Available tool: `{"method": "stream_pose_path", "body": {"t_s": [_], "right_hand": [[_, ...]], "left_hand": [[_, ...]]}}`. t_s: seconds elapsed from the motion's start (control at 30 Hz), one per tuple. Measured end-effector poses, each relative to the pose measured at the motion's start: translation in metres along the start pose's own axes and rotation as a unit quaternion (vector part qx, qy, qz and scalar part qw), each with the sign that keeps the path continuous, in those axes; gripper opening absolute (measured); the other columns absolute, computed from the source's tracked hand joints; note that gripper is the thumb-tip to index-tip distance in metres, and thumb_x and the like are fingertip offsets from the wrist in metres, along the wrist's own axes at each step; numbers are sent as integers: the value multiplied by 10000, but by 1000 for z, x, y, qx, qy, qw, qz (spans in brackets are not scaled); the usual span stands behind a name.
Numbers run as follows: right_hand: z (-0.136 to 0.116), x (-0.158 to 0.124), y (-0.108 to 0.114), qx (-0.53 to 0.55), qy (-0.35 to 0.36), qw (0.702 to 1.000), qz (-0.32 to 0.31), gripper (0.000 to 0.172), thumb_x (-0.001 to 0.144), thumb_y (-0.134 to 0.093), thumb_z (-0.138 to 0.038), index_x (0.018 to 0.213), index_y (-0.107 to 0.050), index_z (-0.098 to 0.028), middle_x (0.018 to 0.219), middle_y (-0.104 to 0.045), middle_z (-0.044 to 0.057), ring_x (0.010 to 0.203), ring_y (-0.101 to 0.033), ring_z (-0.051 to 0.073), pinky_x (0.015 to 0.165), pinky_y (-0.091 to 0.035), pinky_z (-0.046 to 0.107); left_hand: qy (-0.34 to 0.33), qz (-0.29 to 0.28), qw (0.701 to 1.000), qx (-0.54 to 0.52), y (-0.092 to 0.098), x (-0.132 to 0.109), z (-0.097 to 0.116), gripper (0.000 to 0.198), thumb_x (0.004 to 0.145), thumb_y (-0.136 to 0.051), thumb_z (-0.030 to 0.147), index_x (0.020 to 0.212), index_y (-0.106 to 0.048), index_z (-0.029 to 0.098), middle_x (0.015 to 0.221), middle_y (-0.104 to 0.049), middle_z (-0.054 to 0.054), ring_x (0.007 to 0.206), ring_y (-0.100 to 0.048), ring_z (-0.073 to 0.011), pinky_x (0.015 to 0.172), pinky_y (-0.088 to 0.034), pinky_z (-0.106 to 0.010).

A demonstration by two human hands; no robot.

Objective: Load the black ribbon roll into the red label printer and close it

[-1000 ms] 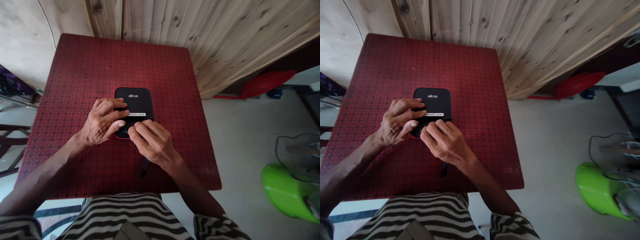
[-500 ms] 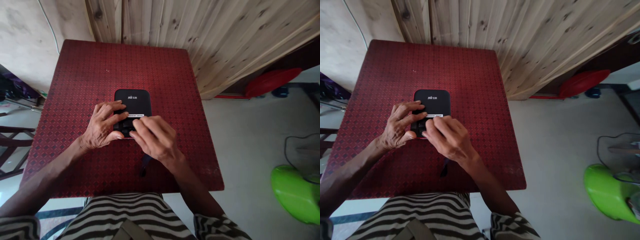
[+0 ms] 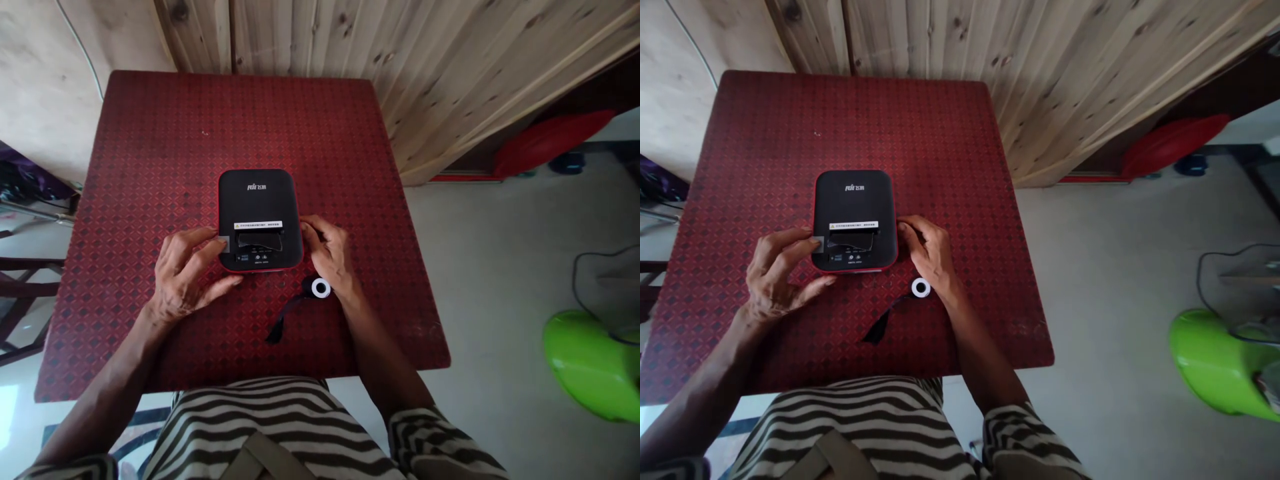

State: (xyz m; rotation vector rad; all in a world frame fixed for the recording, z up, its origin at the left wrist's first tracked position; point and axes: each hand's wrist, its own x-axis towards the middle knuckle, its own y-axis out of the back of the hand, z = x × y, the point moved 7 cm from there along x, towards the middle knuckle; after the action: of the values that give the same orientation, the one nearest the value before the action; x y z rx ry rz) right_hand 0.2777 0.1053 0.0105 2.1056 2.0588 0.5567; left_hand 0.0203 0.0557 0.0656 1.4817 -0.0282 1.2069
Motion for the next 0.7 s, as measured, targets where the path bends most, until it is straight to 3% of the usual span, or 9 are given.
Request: {"method": "stream_pose_path", "body": {"t_s": [0.27,0.43,0.7], "right_hand": [[6,-2,3,35,-31,999,-2,413,959,-665,-634,949,-823,-253,945,-844,42,797,-765,193,705,-601,315],[7,-2,2,39,-44,998,-11,351,963,-686,-563,1003,-821,-241,948,-846,40,777,-771,180,666,-599,295],[3,-1,2,23,-28,999,-36,270,991,-651,-449,1041,-821,-245,1024,-846,43,871,-788,191,752,-623,315]], "left_hand": [[0,13,1000,14,3,4,3,586,894,-852,445,1403,-623,266,1221,-735,-117,1026,-736,-260,868,-606,-402],[26,5,1000,7,4,2,2,595,866,-887,419,1372,-631,241,1323,-702,-154,1112,-732,-279,884,-627,-419],[53,-10,999,5,6,9,4,487,881,-864,482,1257,-655,253,1346,-676,-108,1141,-725,-293,857,-668,-489]]}}
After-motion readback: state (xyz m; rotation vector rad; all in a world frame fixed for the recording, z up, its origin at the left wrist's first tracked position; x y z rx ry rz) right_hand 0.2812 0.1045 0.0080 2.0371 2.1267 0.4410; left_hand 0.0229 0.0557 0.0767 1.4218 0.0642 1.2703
